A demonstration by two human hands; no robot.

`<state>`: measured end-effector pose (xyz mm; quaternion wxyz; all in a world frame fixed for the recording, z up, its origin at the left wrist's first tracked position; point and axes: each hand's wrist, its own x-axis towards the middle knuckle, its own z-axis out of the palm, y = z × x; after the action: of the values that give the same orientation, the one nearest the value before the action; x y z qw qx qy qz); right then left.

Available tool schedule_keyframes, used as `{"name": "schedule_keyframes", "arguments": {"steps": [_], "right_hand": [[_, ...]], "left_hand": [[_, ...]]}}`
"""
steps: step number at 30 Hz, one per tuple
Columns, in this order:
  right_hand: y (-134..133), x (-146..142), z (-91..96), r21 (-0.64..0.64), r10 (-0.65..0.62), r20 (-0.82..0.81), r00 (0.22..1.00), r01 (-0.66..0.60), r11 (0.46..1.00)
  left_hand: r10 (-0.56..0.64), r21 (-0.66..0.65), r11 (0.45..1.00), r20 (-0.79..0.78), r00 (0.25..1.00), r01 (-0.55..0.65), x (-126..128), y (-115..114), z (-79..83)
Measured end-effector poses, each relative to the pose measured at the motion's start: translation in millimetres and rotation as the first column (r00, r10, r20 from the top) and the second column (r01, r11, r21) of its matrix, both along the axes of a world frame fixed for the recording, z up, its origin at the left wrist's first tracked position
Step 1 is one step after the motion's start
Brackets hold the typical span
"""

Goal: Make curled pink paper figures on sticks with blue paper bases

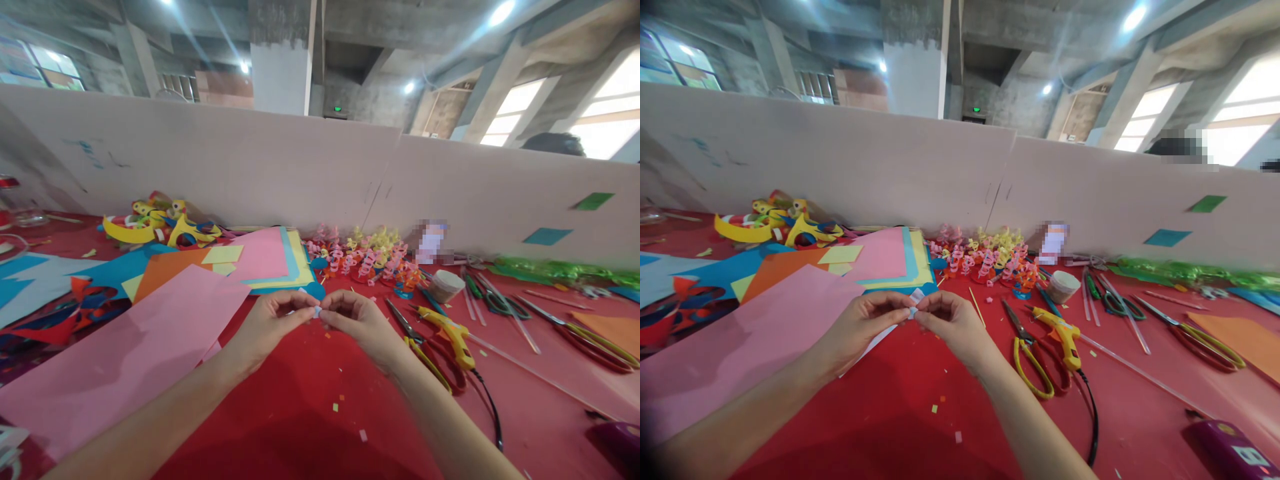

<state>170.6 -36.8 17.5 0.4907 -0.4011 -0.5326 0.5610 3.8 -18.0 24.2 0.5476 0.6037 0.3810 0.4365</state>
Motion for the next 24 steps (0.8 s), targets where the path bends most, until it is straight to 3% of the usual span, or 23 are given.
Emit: {"name": "schedule_keyframes", "arguments": {"steps": [14,24], "right_hand": [[-2.4,-2.7,0.6,0.131,-0.082,0.064,0.995,0.073,0.989],[-2.1,-8.4,-3.3,0.012,-0.062,-0.116,0.991,0.064,0.998]], "left_hand": [[-0.003,0.009,1.000,0.008,1.000,0.003,0.7,-2.1,1.2],[0.005,0.009,1.000,0.041,0.999,-0.006,1.1,-2.3,-2.1]]}}
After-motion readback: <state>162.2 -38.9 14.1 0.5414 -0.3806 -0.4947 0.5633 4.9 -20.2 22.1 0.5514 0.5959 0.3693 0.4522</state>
